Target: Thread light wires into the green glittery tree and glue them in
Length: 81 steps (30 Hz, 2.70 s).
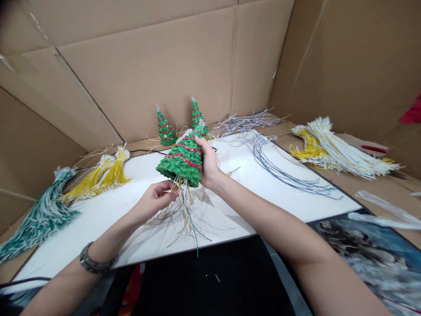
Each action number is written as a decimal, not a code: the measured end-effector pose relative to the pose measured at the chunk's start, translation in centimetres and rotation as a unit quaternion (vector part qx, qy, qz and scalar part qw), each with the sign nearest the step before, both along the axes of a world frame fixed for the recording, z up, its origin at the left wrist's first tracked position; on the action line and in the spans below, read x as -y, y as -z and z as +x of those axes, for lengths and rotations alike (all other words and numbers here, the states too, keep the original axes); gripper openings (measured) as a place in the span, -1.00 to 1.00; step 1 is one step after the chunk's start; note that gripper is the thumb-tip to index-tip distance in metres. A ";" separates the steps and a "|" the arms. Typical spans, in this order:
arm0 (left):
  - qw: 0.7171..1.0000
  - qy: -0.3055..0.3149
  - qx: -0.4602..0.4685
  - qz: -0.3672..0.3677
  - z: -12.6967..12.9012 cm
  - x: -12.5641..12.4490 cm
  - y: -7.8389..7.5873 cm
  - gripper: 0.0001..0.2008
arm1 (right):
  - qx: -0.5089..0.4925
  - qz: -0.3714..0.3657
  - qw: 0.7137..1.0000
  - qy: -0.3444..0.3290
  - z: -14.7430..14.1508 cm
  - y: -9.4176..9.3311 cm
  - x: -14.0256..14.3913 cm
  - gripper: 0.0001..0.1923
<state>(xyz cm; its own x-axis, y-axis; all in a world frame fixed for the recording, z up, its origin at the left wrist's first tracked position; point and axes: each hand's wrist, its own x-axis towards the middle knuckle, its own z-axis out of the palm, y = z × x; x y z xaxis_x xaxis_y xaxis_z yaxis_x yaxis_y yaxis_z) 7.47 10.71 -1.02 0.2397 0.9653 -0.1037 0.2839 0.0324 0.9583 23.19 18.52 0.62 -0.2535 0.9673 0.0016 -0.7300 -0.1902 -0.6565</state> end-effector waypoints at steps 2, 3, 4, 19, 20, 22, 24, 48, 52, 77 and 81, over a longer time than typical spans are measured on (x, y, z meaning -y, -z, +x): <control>1.000 0.009 0.005 0.001 0.0 0.0 0.0 -0.70 | 0.005 -0.004 1.000 0.000 0.0 0.0 0.0 -0.77; 1.000 0.013 0.007 0.002 0.0 0.0 0.0 -0.71 | 0.006 -0.005 1.000 0.002 -0.1 0.0 0.0 -0.78; 1.000 0.016 0.008 0.004 0.0 -0.1 0.0 -0.71 | 0.007 -0.005 1.000 0.004 -0.1 0.0 0.0 -0.78; 0.999 -0.001 0.043 0.013 0.1 0.0 0.1 -0.64 | 0.009 -0.002 1.000 0.003 0.0 0.1 0.0 -0.77; 0.999 -0.003 0.045 0.013 0.1 0.0 0.1 -0.62 | 0.007 -0.002 1.000 0.003 0.0 0.1 0.0 -0.78; 0.999 0.004 0.042 0.011 0.1 0.0 0.1 -0.60 | 0.004 -0.008 1.000 0.004 -0.1 0.0 0.0 -0.78; 0.999 0.018 0.036 0.014 0.2 0.1 0.0 -0.58 | -0.001 -0.013 1.000 0.007 -0.1 0.0 0.1 -0.79; 0.999 0.027 0.005 0.023 0.5 0.3 0.6 -0.64 | -0.003 0.011 1.000 -0.010 -0.6 0.5 0.4 -0.78; 0.998 0.043 0.049 -0.009 0.7 0.4 0.7 -0.59 | -0.003 0.005 1.000 -0.010 -0.7 0.5 0.5 -0.79; 0.992 -0.024 0.085 0.095 -4.8 -3.7 -2.9 -0.76 | -0.037 0.056 0.997 -0.026 0.9 -0.4 -0.7 -0.67; 0.952 -0.104 0.176 0.227 -5.8 -5.2 -8.3 -0.57 | -0.035 0.063 0.997 -0.042 1.4 -0.6 -1.1 -0.64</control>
